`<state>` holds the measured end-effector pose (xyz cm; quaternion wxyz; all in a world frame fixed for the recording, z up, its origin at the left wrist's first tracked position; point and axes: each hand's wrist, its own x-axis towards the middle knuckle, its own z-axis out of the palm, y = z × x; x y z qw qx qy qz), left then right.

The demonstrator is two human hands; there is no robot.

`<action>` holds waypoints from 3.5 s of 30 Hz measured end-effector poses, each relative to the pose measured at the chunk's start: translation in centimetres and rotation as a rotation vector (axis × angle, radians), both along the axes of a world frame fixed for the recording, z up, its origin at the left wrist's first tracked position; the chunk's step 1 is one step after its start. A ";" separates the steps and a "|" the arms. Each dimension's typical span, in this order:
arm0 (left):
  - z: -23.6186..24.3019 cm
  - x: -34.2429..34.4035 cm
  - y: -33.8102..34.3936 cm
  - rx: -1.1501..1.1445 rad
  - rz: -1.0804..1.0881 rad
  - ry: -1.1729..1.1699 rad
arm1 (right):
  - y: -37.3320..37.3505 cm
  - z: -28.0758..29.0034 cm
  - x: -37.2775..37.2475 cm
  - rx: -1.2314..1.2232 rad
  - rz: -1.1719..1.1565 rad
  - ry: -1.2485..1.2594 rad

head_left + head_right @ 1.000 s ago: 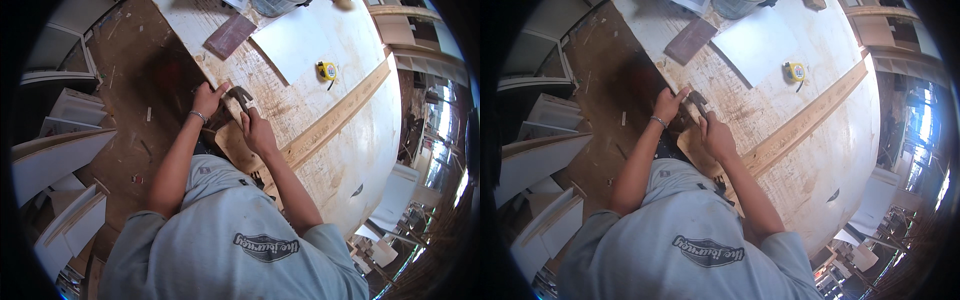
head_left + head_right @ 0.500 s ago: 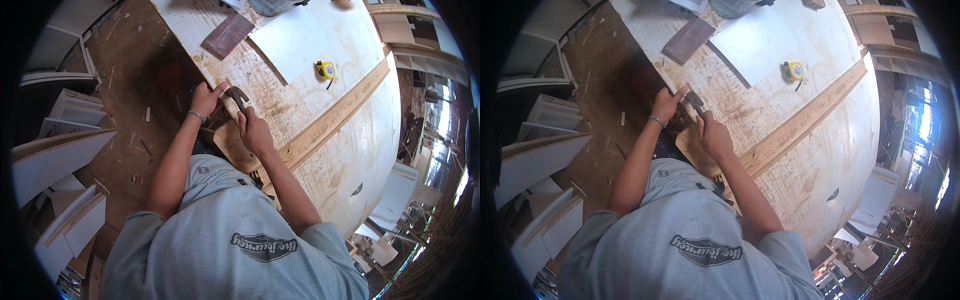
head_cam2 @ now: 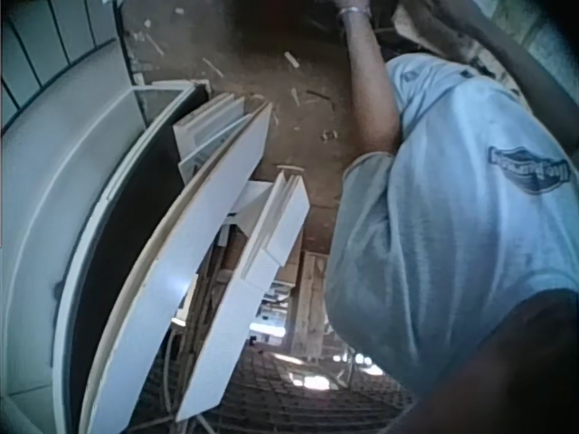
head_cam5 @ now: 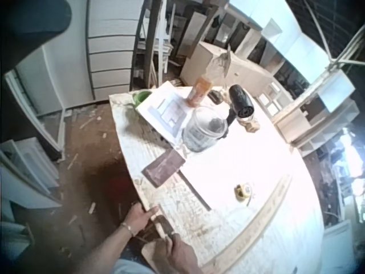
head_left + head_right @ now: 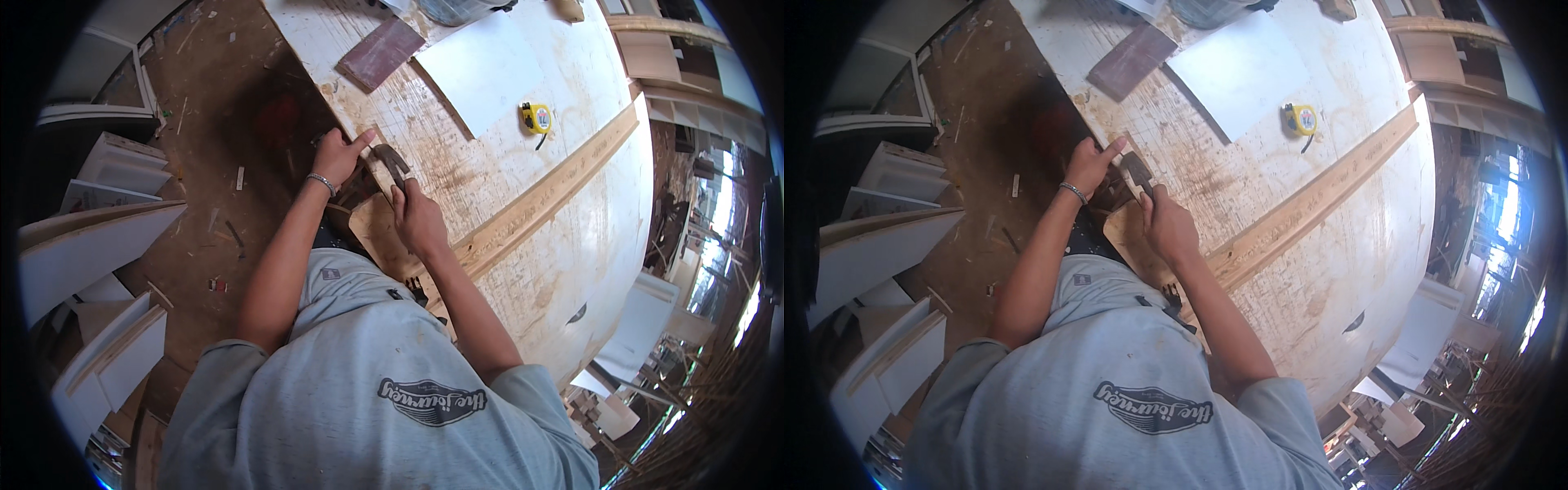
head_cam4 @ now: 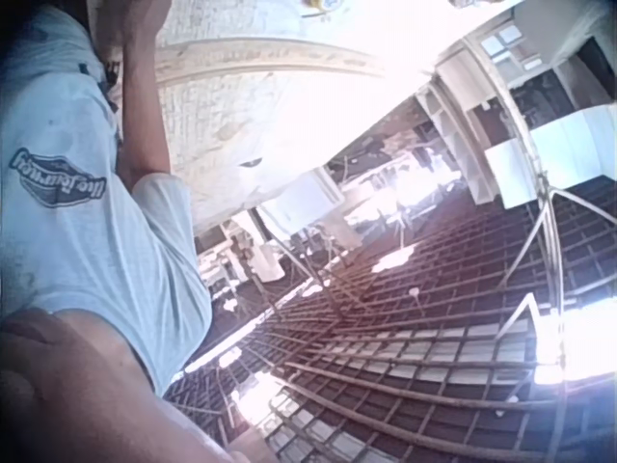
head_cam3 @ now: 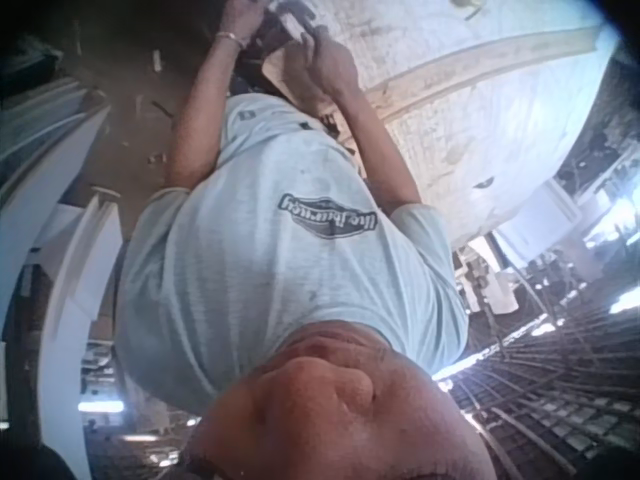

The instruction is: The person uses a hammer to drive a nail into a wooden board, then uses a measuring tape to measure the length of a curved wooden panel and marks it with a pencil.

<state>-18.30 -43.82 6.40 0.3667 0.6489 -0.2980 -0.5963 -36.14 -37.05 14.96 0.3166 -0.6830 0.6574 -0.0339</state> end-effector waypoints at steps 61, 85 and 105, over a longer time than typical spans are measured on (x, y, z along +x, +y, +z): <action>6.9 0.2 -7.9 -0.850 -1.654 -0.979 | 20.0 1.0 -17.0 -0.262 -1.445 -0.129; 4.4 -53.7 -13.3 -0.645 -0.705 -0.297 | 24.0 -2.5 -39.6 -0.201 -1.759 -0.757; 4.3 -55.2 -12.7 -1.106 -0.868 -0.669 | 22.7 -2.9 -38.5 -0.278 -1.791 -0.510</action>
